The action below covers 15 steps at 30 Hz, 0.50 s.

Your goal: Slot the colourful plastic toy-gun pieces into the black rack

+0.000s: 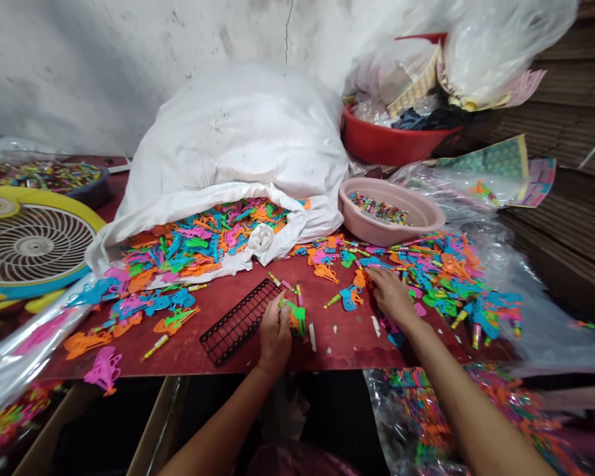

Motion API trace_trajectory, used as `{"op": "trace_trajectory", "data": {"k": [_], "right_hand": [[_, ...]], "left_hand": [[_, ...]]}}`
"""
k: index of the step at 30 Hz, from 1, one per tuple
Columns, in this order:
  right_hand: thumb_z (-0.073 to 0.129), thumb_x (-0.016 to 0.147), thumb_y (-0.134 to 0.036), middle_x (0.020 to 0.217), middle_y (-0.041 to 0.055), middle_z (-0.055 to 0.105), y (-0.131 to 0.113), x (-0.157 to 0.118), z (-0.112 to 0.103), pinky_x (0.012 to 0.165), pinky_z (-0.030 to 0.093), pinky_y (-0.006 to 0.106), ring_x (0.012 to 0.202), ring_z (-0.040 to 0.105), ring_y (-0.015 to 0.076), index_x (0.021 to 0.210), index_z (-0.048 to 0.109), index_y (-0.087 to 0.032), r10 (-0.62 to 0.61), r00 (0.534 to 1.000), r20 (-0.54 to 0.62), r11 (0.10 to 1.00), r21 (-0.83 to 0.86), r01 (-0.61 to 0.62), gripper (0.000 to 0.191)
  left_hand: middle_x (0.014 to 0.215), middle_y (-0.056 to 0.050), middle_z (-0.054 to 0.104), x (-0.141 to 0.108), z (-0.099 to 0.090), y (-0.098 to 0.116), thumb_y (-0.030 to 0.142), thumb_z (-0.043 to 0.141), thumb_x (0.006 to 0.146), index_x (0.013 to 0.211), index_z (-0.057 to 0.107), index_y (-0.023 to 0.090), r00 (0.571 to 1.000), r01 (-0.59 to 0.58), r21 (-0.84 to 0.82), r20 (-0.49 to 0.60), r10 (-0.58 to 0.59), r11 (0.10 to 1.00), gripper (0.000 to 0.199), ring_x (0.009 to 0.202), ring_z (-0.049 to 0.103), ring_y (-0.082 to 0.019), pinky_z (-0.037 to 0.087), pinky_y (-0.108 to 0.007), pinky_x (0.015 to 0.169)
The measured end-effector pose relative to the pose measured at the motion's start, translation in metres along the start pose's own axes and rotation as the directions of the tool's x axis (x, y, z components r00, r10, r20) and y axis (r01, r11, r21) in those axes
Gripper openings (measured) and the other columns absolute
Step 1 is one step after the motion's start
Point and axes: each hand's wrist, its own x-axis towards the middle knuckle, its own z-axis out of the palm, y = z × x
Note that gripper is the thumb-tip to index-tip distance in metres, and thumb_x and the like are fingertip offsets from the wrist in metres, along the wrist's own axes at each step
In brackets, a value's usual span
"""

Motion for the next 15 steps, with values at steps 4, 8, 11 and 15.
{"op": "trace_trajectory", "data": {"k": [4, 8, 11, 15], "right_hand": [[0.049, 0.088, -0.026, 0.111, 0.0122, 0.07, 0.008, 0.018, 0.003, 0.088, 0.042, 0.046, 0.103, 0.057, 0.0304, 0.121, 0.069, -0.021, -0.033, 0.998, 0.047, 0.999, -0.026, 0.034, 0.038], [0.047, 0.091, -0.036, 0.1, 0.0134, 0.072, 0.004, 0.018, -0.001, 0.086, 0.045, 0.043, 0.094, 0.062, 0.0281, 0.103, 0.073, -0.017, 0.104, 0.991, -0.089, 0.971, 0.226, -0.081, 0.034], [0.053, 0.088, -0.045, 0.091, 0.009, 0.073, -0.023, 0.007, -0.013, 0.08, 0.049, 0.039, 0.083, 0.065, 0.0248, 0.096, 0.07, -0.019, 0.335, 0.941, -0.035, 0.759, 0.602, -0.248, 0.033], [0.059, 0.087, -0.052, 0.071, 0.0022, 0.069, -0.093, -0.015, -0.033, 0.073, 0.051, 0.034, 0.068, 0.066, 0.0198, 0.112, 0.063, -0.018, 0.247, 0.916, 0.315, 0.314, 0.868, -0.384, 0.042]], "left_hand": [[0.131, -0.011, 0.062, -0.001, 0.0, 0.003, 0.033, 0.038, 0.098, 0.128, 0.056, 0.018, 1.0, 0.017, 0.064, 0.006, -0.017, 0.998, 0.039, 0.125, 0.055, -0.024, 0.04, -0.043, 0.112], [0.124, -0.01, 0.064, 0.001, 0.0, 0.006, 0.035, 0.037, 0.099, 0.123, 0.057, 0.02, 1.0, 0.0, 0.1, 0.004, 0.0, 0.995, 0.035, 0.119, 0.057, -0.024, 0.043, -0.042, 0.107], [0.113, -0.011, 0.066, 0.005, -0.004, 0.015, 0.034, 0.036, 0.099, 0.117, 0.06, 0.019, 0.997, -0.067, 0.149, -0.015, 0.07, 0.986, 0.033, 0.109, 0.059, -0.025, 0.046, -0.044, 0.101], [0.106, -0.011, 0.064, 0.007, -0.008, 0.044, 0.033, 0.036, 0.099, 0.117, 0.059, 0.021, 0.983, -0.185, 0.144, 0.036, 0.181, 0.972, 0.032, 0.103, 0.056, -0.025, 0.045, -0.044, 0.097]]}}
